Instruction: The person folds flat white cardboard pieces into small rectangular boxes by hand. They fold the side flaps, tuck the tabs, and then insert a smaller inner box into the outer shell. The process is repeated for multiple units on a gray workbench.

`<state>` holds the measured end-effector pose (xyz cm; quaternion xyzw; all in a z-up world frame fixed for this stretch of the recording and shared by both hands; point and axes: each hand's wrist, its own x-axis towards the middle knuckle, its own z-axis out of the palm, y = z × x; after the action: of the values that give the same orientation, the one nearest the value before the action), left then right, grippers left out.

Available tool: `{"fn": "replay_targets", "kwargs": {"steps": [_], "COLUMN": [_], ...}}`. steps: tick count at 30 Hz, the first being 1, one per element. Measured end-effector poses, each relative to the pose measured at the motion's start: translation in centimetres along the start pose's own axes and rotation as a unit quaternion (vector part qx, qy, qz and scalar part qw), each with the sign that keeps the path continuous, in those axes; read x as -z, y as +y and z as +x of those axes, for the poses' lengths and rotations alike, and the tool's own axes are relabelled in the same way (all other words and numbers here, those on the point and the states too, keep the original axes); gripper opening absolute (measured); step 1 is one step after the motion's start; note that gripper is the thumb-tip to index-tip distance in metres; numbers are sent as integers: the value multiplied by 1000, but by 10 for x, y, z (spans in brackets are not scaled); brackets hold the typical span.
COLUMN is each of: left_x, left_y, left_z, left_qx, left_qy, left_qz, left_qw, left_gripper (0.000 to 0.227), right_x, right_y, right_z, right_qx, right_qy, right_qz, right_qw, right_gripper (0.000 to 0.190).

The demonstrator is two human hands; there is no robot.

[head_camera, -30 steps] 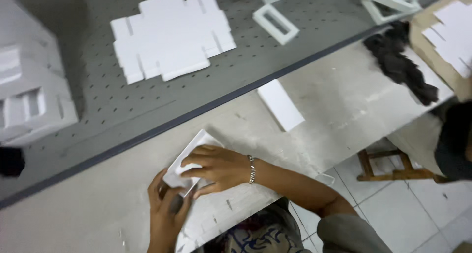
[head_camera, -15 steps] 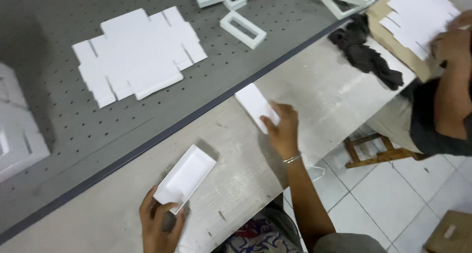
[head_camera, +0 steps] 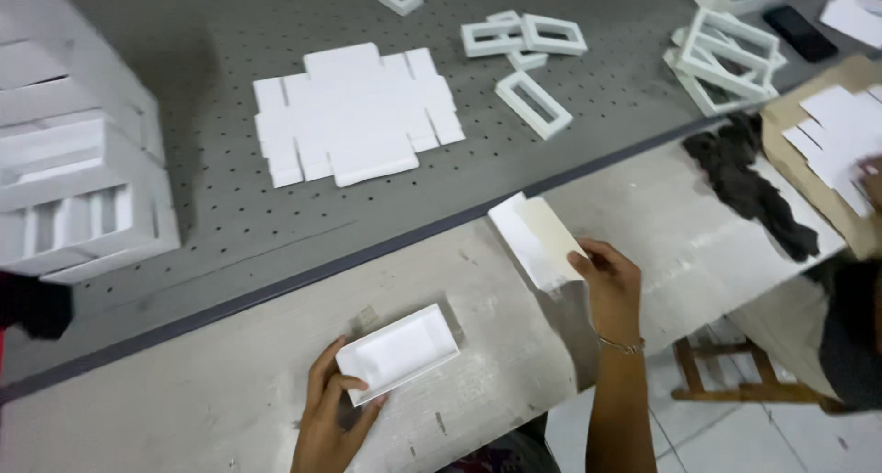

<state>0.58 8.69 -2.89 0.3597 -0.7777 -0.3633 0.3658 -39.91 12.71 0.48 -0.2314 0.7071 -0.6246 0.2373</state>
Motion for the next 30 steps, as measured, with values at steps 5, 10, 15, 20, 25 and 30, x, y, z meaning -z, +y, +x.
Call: {"fn": "replay_targets", "kwargs": {"steps": [5, 10, 15, 20, 25, 30], "left_x": [8, 11, 1, 5, 15, 14], "left_y": [21, 29, 17, 20, 25, 29], "left_z": [13, 19, 10, 11, 18, 21], "left_qx": [42, 16, 34, 26, 61, 58], "left_qy": [-36, -37, -13, -42, -40, -26], "left_qz": [19, -2, 35, -32, -70, -60], "left_qw": [998, 999, 999, 998, 995, 996], "left_gripper": [26, 32, 52, 68, 74, 74], "right_x": [6, 11, -28, -62, -90, -116], "right_y": [7, 40, 9, -1, -17, -6], "right_z": [4, 9, -18, -48, -70, -87], "right_qx": [50, 82, -77, -19, 103, 97], "right_qy": [-34, -126, -186, -227, -259, -235], "right_qz": [63, 245, 191, 67, -88, -124], "right_qw": [996, 958, 961, 971, 956, 959], "right_gripper": [33, 17, 22, 32, 34, 42]}}
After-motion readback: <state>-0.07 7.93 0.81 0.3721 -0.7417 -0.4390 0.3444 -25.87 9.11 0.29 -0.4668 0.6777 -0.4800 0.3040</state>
